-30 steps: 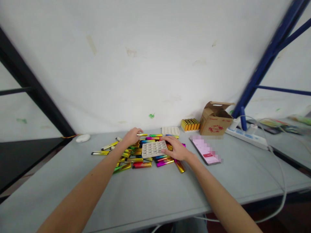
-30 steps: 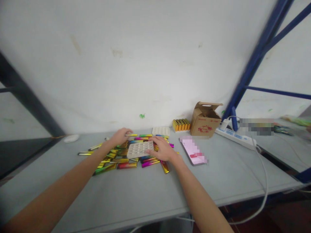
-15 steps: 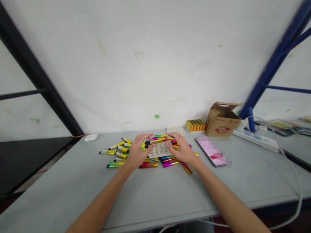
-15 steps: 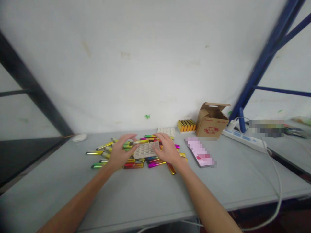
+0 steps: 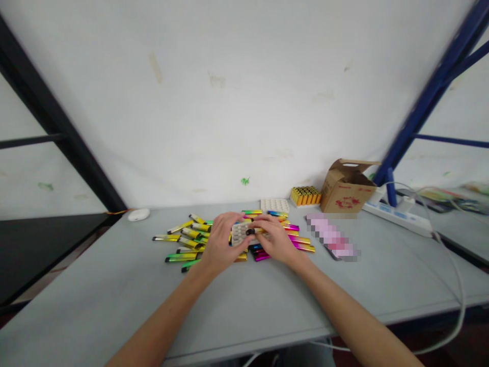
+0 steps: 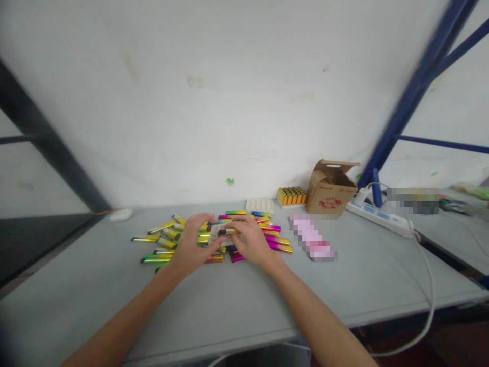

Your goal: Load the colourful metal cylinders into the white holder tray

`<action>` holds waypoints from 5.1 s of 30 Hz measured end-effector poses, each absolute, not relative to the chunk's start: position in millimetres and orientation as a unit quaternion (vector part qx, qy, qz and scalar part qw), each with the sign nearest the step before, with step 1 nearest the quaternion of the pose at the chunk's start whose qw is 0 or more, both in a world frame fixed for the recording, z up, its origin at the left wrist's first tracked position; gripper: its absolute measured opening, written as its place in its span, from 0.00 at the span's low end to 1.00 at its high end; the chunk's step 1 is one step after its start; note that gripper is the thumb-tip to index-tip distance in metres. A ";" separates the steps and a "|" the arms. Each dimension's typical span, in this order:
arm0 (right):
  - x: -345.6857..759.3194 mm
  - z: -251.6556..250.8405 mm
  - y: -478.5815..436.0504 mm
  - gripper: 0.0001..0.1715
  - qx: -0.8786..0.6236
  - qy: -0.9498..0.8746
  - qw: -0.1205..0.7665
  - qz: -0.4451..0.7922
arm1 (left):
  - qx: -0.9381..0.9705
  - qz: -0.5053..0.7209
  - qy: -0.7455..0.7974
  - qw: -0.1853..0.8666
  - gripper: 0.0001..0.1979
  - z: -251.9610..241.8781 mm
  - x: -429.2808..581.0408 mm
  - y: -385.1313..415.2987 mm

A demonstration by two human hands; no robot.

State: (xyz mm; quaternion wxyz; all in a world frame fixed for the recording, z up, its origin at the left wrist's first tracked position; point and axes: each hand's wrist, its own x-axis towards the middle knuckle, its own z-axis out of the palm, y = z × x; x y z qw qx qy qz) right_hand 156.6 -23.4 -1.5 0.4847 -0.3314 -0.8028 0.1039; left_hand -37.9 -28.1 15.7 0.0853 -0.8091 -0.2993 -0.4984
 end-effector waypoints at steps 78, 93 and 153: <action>186.6 26.3 -12.7 0.16 -0.277 -0.349 0.543 0.712 | -0.868 -0.237 -0.435 -0.021 0.35 -5.0 -66.2 -5.4; 190.5 6.0 2.7 0.25 -0.454 -0.556 0.601 0.350 | -0.872 -0.226 -0.433 -0.025 0.34 -1.0 -70.5 -3.0; 181.9 -4.8 7.4 0.12 -0.427 -0.765 0.426 0.226 | -0.879 -0.180 -0.441 -0.021 0.33 -7.8 -53.4 -9.3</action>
